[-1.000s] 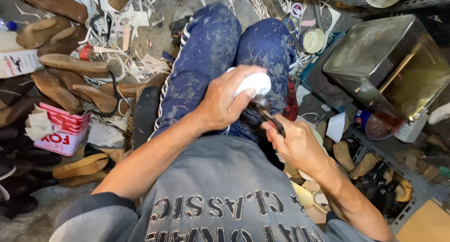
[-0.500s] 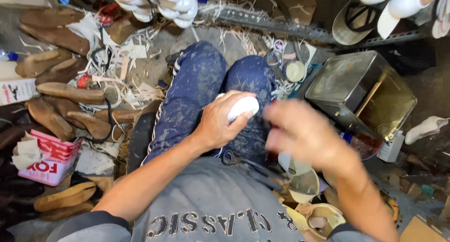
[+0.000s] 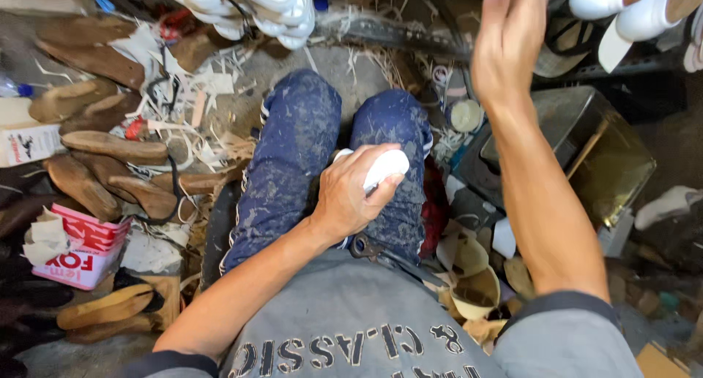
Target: The person holds a white slip-on shoe on their lap and uses a hammer to repeatedly tap the shoe's sole and edges. The person rotates the shoe to access different areas while continuing to hammer the sole.
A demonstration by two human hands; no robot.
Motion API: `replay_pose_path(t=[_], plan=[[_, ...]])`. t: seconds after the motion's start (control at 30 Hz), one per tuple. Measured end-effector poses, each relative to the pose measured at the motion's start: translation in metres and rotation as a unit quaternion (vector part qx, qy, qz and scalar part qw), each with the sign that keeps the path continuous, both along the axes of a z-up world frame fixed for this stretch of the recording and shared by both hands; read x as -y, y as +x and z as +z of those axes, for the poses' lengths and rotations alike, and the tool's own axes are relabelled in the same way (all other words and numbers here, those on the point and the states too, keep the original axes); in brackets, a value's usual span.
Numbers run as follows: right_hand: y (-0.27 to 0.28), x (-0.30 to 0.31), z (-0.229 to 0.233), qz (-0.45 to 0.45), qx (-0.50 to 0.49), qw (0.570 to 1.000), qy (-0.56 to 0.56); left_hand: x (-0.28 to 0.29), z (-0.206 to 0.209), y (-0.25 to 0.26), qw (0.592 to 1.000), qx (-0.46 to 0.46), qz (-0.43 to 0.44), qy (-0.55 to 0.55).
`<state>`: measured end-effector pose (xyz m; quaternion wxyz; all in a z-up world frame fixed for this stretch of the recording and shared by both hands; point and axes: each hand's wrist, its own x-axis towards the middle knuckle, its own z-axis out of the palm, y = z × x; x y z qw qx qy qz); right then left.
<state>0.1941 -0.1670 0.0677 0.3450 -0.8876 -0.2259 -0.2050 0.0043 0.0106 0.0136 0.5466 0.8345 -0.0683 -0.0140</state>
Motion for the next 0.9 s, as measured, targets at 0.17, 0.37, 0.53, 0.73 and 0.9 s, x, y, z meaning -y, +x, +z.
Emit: replay_pose_path(t=[0.17,0.37,0.53,0.73,0.9], plan=[[-0.11,0.02,0.09,0.036,-0.402,0.908,-0.115,0.001,0.002,0.005,1.0,-0.009,-0.019,0.009],[-0.123,0.008,0.106,0.142,-0.331,0.919,-0.163,0.004,0.006,0.003,1.0,-0.008,-0.029,-0.006],[-0.121,0.007,0.106,0.175,-0.265,0.91,-0.266,0.003,-0.003,0.004,1.0,0.025,-0.02,0.0],[-0.125,0.013,0.089,0.168,-0.194,0.918,-0.302,0.004,-0.003,0.004,1.0,0.017,-0.023,0.008],[-0.118,0.007,0.095,0.155,-0.304,0.931,-0.131,0.004,-0.007,0.001,1.0,0.012,0.0,0.018]])
